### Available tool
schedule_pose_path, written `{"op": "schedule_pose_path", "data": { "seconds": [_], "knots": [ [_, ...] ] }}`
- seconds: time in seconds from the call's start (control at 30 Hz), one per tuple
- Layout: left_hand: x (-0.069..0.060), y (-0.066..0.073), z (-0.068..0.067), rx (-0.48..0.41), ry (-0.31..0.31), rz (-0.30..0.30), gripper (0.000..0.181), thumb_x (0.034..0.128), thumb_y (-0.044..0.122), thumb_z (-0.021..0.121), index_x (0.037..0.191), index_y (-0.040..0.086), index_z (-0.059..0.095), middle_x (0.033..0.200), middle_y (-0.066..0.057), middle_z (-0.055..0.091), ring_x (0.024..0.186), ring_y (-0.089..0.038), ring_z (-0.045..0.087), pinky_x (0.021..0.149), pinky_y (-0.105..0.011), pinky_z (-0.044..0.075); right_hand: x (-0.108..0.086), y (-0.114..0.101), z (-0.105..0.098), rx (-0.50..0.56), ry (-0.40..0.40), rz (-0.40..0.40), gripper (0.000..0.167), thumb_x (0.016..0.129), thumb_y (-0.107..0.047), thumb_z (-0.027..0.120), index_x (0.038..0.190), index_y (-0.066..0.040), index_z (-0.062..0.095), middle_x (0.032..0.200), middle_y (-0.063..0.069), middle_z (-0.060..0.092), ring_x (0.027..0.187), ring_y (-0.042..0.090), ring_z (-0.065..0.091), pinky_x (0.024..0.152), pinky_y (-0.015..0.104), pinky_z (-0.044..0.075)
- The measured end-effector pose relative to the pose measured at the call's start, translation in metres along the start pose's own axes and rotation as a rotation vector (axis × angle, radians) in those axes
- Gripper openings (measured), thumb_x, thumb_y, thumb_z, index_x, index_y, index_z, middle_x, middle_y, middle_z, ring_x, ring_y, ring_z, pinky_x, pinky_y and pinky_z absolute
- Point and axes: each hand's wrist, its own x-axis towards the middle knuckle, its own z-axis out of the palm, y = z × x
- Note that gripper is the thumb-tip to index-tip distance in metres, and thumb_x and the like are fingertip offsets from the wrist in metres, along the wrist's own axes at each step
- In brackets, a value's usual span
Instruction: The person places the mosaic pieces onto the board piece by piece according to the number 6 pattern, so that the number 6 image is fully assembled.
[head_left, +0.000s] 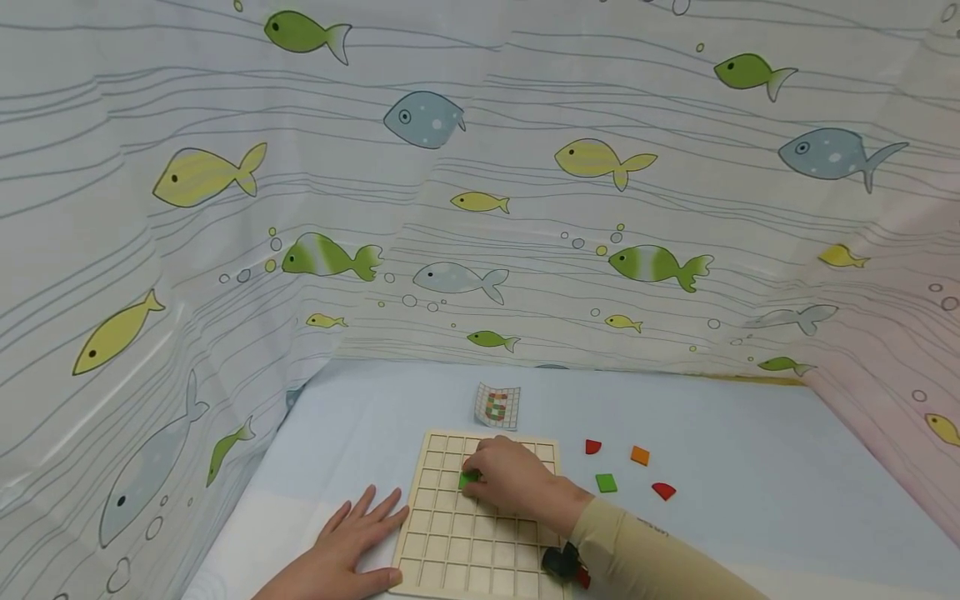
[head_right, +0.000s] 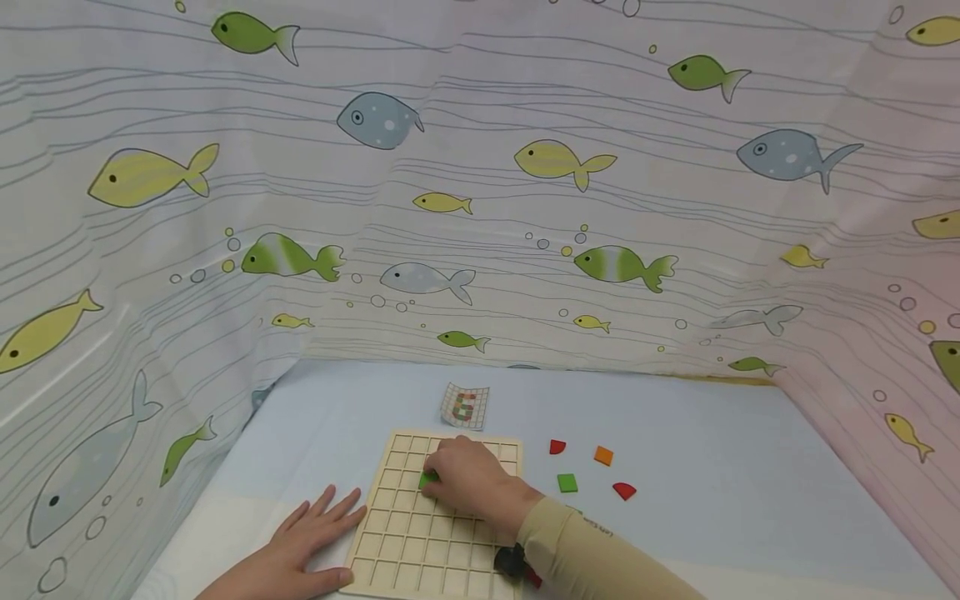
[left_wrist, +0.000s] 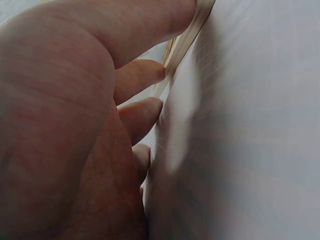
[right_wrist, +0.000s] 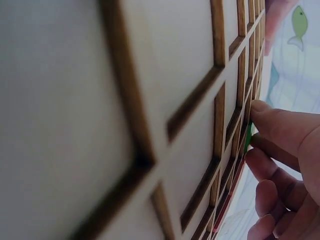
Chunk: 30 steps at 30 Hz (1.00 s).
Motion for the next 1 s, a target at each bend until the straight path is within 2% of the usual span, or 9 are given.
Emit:
{"op": "schedule_pose_path", "data": {
  "seconds": [0.3,0.4,0.53,0.73,1.0],
  "knots": [
    [0.000,0.000,0.000,-0.047,-0.021,-0.019,0.069,0.0942,0.039,0.065,0.149,0.004,0.043,0.157,-0.024,0.027,0.142,-0.055,0.002,0.100,-0.071,-0.002,-0.009,0.004,-0.005,0.027,0.023,0.002,0.023,0.090,-0.034,0.075,0.110,-0.023,0.077,0.092,-0.013,0.062,0.082,0.002,0.053,0.069,0.019,0.045],
    [0.000,0.000,0.000,-0.060,-0.024,-0.023,0.069,0.0937,0.039,0.066,0.149,0.004,0.043,0.157,-0.025,0.026,0.142,-0.055,0.001,0.100,-0.069,-0.003,-0.016,0.008,-0.009,0.064,0.031,0.008,0.020,0.091,-0.030,0.073,0.110,-0.024,0.077,0.094,-0.012,0.062,0.083,0.003,0.053,0.071,0.021,0.046],
    [0.000,-0.002,0.000,-0.045,-0.016,-0.016,0.070,0.0936,0.039,0.066,0.149,0.004,0.043,0.157,-0.025,0.027,0.141,-0.056,0.002,0.100,-0.071,-0.002,-0.024,0.015,-0.015,0.115,0.035,0.024,0.021,0.091,-0.031,0.073,0.110,-0.022,0.076,0.098,-0.011,0.063,0.088,0.006,0.055,0.074,0.024,0.048],
    [0.003,-0.003,0.000,-0.019,-0.015,-0.027,0.071,0.0930,0.041,0.066,0.148,0.003,0.044,0.156,-0.025,0.029,0.141,-0.057,0.005,0.099,-0.075,0.001,-0.034,0.031,-0.019,0.136,0.039,0.079,0.029,0.090,-0.035,0.075,0.114,-0.019,0.076,0.103,-0.009,0.066,0.095,0.008,0.058,0.080,0.026,0.051],
    [0.004,-0.002,0.001,-0.033,-0.030,-0.057,0.073,0.0922,0.043,0.066,0.148,0.002,0.043,0.157,-0.024,0.027,0.142,-0.055,0.001,0.100,-0.072,-0.003,-0.054,0.052,-0.028,0.263,0.090,0.203,0.033,0.089,-0.031,0.076,0.117,-0.014,0.074,0.106,-0.007,0.065,0.102,0.016,0.060,0.083,0.037,0.052]
  ]
}}
